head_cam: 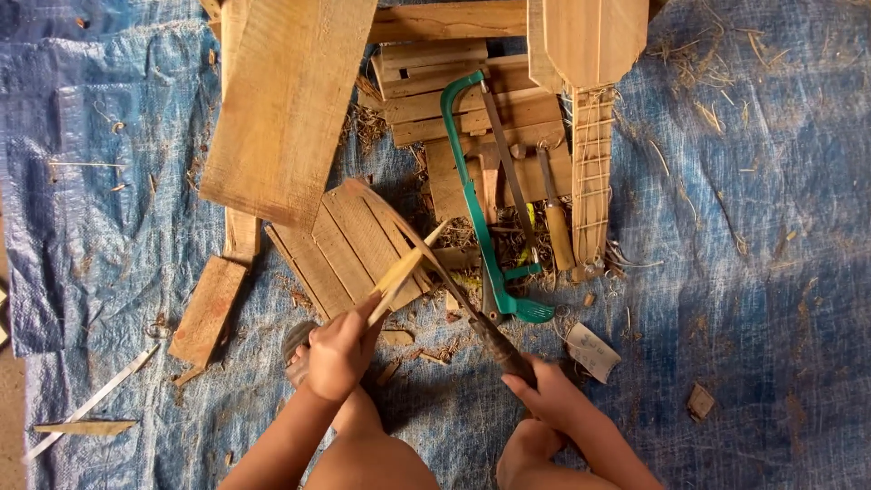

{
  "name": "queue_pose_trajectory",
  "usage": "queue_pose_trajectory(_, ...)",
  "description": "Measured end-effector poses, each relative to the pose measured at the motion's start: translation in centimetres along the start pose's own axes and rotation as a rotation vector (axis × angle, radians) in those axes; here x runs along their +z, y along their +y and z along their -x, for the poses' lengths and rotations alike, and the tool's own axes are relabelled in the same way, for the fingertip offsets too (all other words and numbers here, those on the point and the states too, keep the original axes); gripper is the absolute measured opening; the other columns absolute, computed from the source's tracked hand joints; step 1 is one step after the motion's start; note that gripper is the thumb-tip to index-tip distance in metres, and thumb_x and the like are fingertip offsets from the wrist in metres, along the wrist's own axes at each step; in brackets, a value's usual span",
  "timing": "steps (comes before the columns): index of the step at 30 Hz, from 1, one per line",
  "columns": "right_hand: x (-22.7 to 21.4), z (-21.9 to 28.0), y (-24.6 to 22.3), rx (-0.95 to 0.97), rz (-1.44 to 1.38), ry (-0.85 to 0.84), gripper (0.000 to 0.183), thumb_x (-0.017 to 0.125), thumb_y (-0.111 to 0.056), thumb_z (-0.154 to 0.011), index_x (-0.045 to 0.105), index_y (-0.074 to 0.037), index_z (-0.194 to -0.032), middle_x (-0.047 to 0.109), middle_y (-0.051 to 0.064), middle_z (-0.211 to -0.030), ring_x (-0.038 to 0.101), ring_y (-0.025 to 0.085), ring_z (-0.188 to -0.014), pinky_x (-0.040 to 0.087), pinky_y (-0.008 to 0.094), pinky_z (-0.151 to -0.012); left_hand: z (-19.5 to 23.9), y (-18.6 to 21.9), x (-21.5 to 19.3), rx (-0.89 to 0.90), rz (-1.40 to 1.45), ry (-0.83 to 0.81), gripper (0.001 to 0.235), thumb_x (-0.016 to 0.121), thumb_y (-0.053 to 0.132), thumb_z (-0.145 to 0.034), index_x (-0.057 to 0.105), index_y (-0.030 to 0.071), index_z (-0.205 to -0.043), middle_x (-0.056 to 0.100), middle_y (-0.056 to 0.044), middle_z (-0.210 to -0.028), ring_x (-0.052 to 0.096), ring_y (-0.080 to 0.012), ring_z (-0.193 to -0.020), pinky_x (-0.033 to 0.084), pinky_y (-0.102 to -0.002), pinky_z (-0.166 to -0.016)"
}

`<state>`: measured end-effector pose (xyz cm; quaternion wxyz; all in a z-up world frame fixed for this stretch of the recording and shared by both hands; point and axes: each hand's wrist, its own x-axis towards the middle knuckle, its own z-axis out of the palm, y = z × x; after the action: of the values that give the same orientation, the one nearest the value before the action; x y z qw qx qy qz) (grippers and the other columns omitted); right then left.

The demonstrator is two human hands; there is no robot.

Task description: The person sits on a blue tarp and uses a chisel to carve and shape a small wooden piece. They hold the wood with one hand and strike the chisel with the other, removing shavings and refining the edges.

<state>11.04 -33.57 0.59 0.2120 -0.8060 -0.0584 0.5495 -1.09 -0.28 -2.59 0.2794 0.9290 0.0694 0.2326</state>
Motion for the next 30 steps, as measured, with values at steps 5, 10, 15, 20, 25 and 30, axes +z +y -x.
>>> queue_pose_trajectory(5,0.2,-0.5,0.3,0.05,0.01,0.005,0.065,0.051,-0.061,-0.094,0.053,-0.013,-0.138,0.045,-0.001,-0.059,0.041,0.012,-0.049,0.03,0.031,-0.049,-1.4,0.8,0.2,0.028,-0.023,0.026,0.026,0.074,0.01,-0.095,0.065,0.002,-0.118,0.073,-0.012,-0.096,0.073,-0.0226,-0.072,0.058,-0.035,-0.053)
queue_pose_trajectory(10,2.1,-1.6,4.0,0.038,0.094,0.055,0.085,0.051,-0.065,-0.094,0.035,-0.01,-0.157,0.047,0.001,-0.055,0.039,0.011,-0.043,0.029,0.031,-0.043,-0.9,2.2,-0.3,0.067,0.021,-0.005,0.034,0.069,0.008,-0.096,0.063,-0.001,-0.129,0.075,-0.014,-0.121,0.077,-0.0248,-0.091,0.064,-0.037,-0.077)
queue_pose_trajectory(15,2.6,-2.2,5.3,0.085,0.204,0.2,0.097,0.043,-0.075,-0.088,0.031,-0.007,-0.157,0.053,0.018,-0.139,0.066,0.034,-0.117,0.061,0.044,-0.084,-2.6,3.7,-0.2,0.126,0.129,-0.005,0.031,0.062,0.003,-0.1,0.062,-0.005,-0.129,0.07,-0.018,-0.129,0.071,-0.0282,-0.119,0.061,-0.039,-0.097)
queue_pose_trajectory(20,3.1,-1.8,5.6,0.014,0.278,0.317,0.068,0.048,-0.07,-0.091,0.046,-0.012,-0.125,0.063,0.007,-0.093,0.063,0.022,-0.07,0.05,0.036,-0.054,-2.5,4.0,0.1,0.127,0.108,0.032,0.031,0.063,0.003,-0.1,0.062,-0.005,-0.129,0.071,-0.02,-0.126,0.071,-0.0309,-0.118,0.062,-0.04,-0.098)
queue_pose_trajectory(25,4.1,-3.0,7.3,-0.073,0.393,0.475,0.059,0.05,-0.072,-0.091,0.054,-0.016,-0.105,0.057,0.001,-0.066,0.053,0.019,-0.049,0.04,0.035,-0.043,-1.9,3.6,0.6,0.119,0.089,0.04,0.032,0.061,0.004,-0.102,0.061,-0.003,-0.132,0.069,-0.021,-0.13,0.071,-0.0326,-0.119,0.061,-0.041,-0.099)
queue_pose_trajectory(30,4.6,-3.8,8.1,-0.196,0.45,0.625,0.053,0.057,-0.069,-0.091,0.053,-0.016,-0.088,0.046,-0.001,-0.053,0.039,0.015,-0.039,0.032,0.033,-0.037,-1.9,3.6,0.6,0.112,0.097,0.051,0.031,0.06,0.003,-0.102,0.06,-0.005,-0.132,0.068,-0.024,-0.13,0.071,-0.0354,-0.118,0.061,-0.042,-0.1)
